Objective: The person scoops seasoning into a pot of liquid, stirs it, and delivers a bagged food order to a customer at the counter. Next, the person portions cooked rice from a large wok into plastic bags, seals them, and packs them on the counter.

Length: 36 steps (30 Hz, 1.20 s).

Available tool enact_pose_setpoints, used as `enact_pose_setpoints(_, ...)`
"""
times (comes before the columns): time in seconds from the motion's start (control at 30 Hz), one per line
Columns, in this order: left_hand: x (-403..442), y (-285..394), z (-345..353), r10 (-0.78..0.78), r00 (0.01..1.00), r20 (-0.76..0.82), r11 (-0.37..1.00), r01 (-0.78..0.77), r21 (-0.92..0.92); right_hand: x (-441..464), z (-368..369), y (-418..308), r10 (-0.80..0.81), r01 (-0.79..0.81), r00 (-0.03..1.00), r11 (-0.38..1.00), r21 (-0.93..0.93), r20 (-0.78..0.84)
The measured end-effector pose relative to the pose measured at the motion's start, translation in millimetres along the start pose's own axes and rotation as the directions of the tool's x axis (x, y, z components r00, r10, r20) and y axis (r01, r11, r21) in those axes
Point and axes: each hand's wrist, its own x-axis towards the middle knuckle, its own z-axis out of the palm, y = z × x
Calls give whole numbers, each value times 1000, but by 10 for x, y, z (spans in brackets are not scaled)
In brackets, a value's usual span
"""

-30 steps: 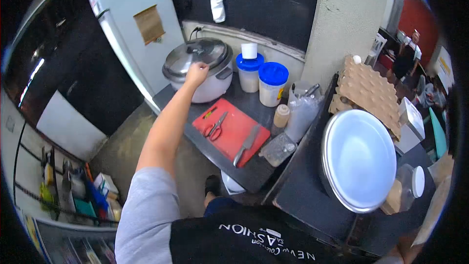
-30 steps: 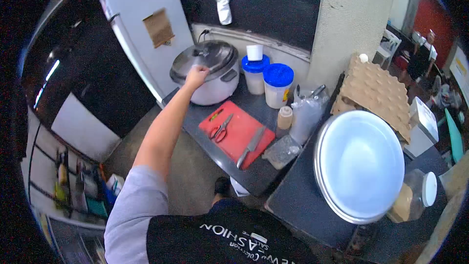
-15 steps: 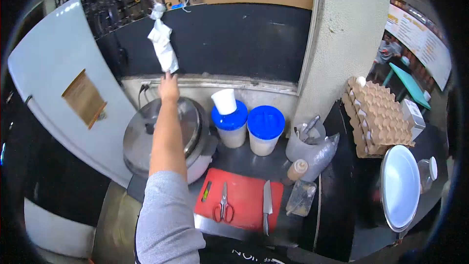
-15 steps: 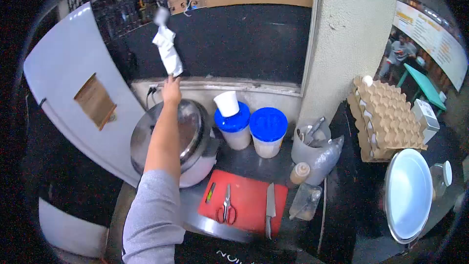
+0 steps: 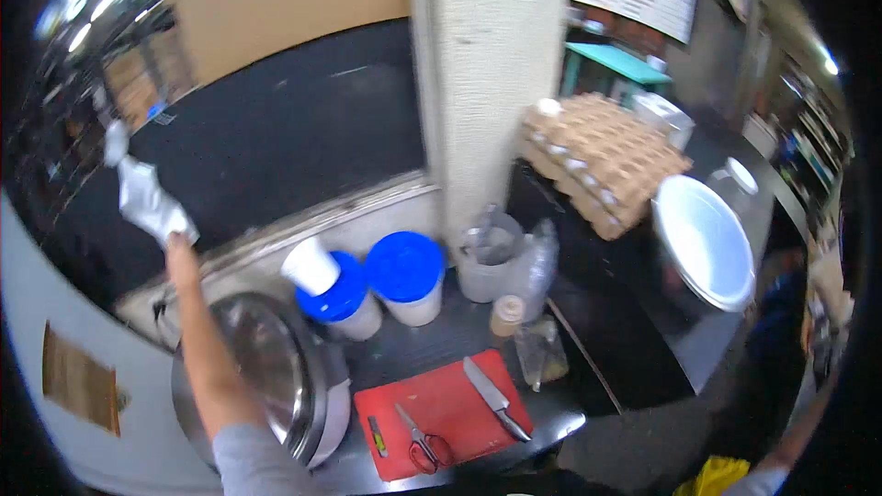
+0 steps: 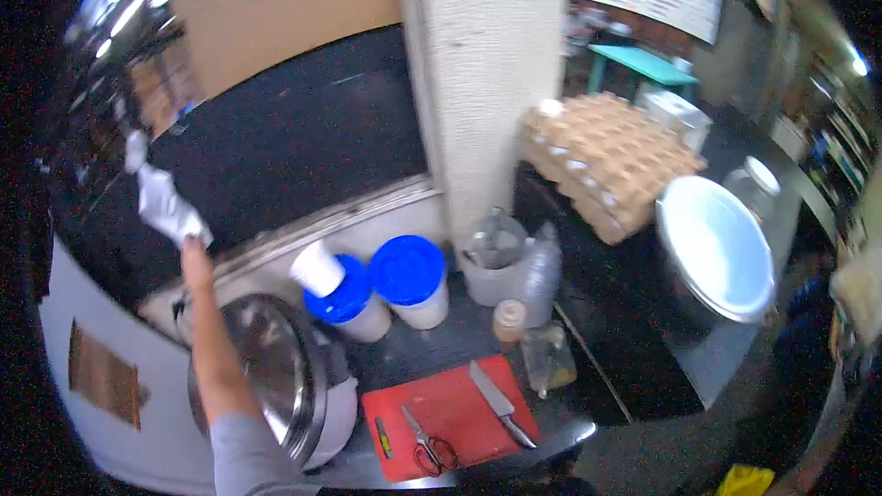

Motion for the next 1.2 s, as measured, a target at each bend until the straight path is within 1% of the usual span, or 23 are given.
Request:
enact_pose_setpoints(0.03, -24, 91, -136, 176, 978, -115, 976, -158, 151, 18, 49, 88, -6, 5, 1000, 1000, 9, 11)
enact_pose_setpoints(0.1, -62, 290, -462, 197, 978, -71, 967, -182, 178, -97, 40, 98, -67, 68, 997, 997, -26, 28)
enact_pose_setpoints(0.13, -36, 207, -379, 249, 942, -226, 962, -213, 170, -119, 88, 112, -28, 26, 999, 998, 61, 35)
enact_pose_setpoints(0.17, -93, 312, -594, 327, 922, -206, 936, -286, 207, -143, 124, 145, 9, -15, 999, 988, 156, 43)
enact_pose_setpoints(0.27, -142, 543, -979, 423, 894, -148, 878, -363, 312, -161, 125, 270, -109, 102, 988, 993, 65, 114)
enact_pose_setpoints(0.33, -208, 626, -1072, 424, 894, -145, 870, -357, 341, -134, 165, 529, -176, 176, 984, 984, 16, -2)
enact_pose_setpoints(0.4, -223, 756, -1278, 343, 939, -9, 876, -316, 366, -64, 245, 782, -203, 203, 971, 979, -18, -127)
enact_pose_setpoints(0.43, -277, 782, -1330, 289, 955, 60, 878, -290, 381, -29, 287, 980, -134, 147, 982, 985, 93, -134)
enact_pose_setpoints(0.47, -309, 815, -1372, 366, 930, -37, 846, -316, 430, 17, 311, 1261, -68, 94, 989, 974, 206, -129)
enact_pose_setpoints(0.5, -347, 837, -1439, 353, 935, -25, 844, -307, 440, 65, 321, 1585, -6, 42, 994, 947, 318, -113)
enact_pose_setpoints(0.6, -403, 754, -1588, 353, 935, -44, 839, -295, 458, 237, 316, 2411, 159, -125, 987, 784, 609, -1)
enact_pose_setpoints(0.63, -395, 1138, -1893, 79, 987, 137, 897, -130, 422, 214, 343, 2392, 197, -165, 980, 750, 641, 22)
enact_pose_setpoints(0.67, -440, 1124, -1942, 106, 992, 63, 938, -121, 325, 192, 370, 2373, 235, -203, 971, 713, 671, 45)
enact_pose_setpoints(0.7, -481, 1096, -1984, 133, 991, -12, 966, -127, 223, 266, 336, 2432, 178, -167, 983, 772, 614, 44)
enact_pose_setpoints(0.73, -479, 1217, -2187, 204, 977, 64, 849, -209, 485, 360, 285, 2484, 121, -129, 991, 821, 555, 51)
enact_pose_setpoints(0.83, -482, 1324, -2392, 222, 971, -93, 886, -161, 435, 613, 210, 2639, -69, 11, 990, 903, 429, 120)
enact_pose_setpoints(0.87, -498, 1260, -2470, 202, 972, -116, 901, -139, 410, 742, 209, 3078, -154, 165, 986, 918, 362, -57)
enact_pose_setpoints(0.9, -548, 1577, -2652, 167, 975, -146, 908, -94, 408, 760, 334, 3150, -306, 374, 917, 882, 286, -256)
enact_pose_setpoints(0.93, -612, 1948, -2859, 130, 976, -176, 913, -49, 405, 538, 401, 2349, 136, -83, 978, 948, 306, -156)
enact_pose_setpoints(0.97, -672, 2314, -3060, 94, 974, -206, 917, -4, 399, 483, 386, 2323, 131, -91, 982, 957, 274, -133)
enact_pose_setpoints(1.0, -600, 2019, -2954, 304, 914, -269, 854, -136, 503, 516, 339, 2557, 60, -29, 992, 963, 268, -109)
enact_pose_setpoints(1.13, -742, 2775, -3365, 192, 981, 26, 779, -168, 604, 595, 162, 3128, -53, 66, 997, 961, 269, -56)
enact_pose_setpoints(1.2, -927, 2840, -3312, 236, 967, -97, 828, -148, 540, 605, 123, 3276, -78, 85, 996, 960, 266, -39)
